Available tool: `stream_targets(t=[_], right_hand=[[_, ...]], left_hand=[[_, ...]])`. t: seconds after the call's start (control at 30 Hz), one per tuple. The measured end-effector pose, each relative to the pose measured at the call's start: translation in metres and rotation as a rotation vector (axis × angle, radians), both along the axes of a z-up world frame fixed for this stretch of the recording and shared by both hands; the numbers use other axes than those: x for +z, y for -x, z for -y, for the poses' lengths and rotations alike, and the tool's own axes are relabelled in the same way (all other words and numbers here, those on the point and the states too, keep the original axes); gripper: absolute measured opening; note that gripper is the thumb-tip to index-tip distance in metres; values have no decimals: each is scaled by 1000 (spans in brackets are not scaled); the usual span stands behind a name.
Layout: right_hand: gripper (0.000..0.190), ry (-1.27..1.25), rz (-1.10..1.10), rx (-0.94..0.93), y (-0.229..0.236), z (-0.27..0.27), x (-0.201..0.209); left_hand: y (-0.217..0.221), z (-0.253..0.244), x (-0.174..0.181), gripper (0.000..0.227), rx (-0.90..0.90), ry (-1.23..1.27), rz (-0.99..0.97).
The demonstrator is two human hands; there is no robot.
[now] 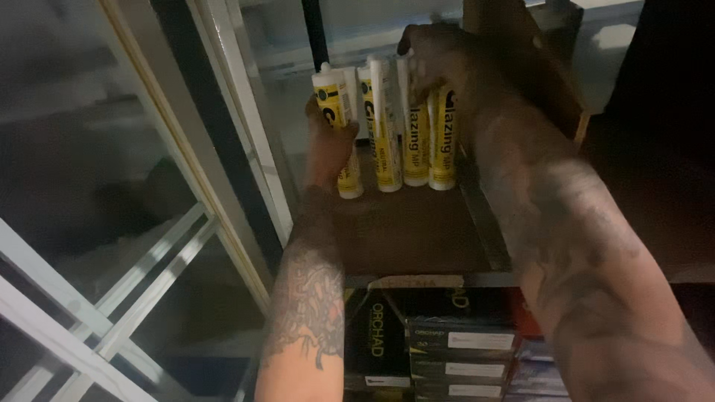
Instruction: The person picks up several tubes of sealant from a cardboard box on the floor and places them upright onto a wooden shelf in a storage area.
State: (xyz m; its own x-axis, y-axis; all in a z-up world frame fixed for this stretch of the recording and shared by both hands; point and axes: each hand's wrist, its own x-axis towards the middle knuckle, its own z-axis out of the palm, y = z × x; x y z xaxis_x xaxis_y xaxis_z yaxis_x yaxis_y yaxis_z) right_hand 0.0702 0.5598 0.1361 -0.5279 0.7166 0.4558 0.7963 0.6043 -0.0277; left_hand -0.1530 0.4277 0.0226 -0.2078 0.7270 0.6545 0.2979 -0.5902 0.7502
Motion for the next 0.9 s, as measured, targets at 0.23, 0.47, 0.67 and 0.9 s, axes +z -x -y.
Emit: stream_targets(t=[0.23,0.47,0.67,0.9], right_hand=[[78,-91,100,-163,11,-37,2],[112,-84,18,-161,2,31,2],[108,-188,23,-119,-7,-14,-9],[40,549,-1018,-200,7,-65,-8]], left_hand=[[5,-7,-4,59,55,37,-82],[-5,5,4,54,6,113,47],[-1,-9,-5,47,-139,19,47],[-5,0,-4,50,-149,-71,-79]])
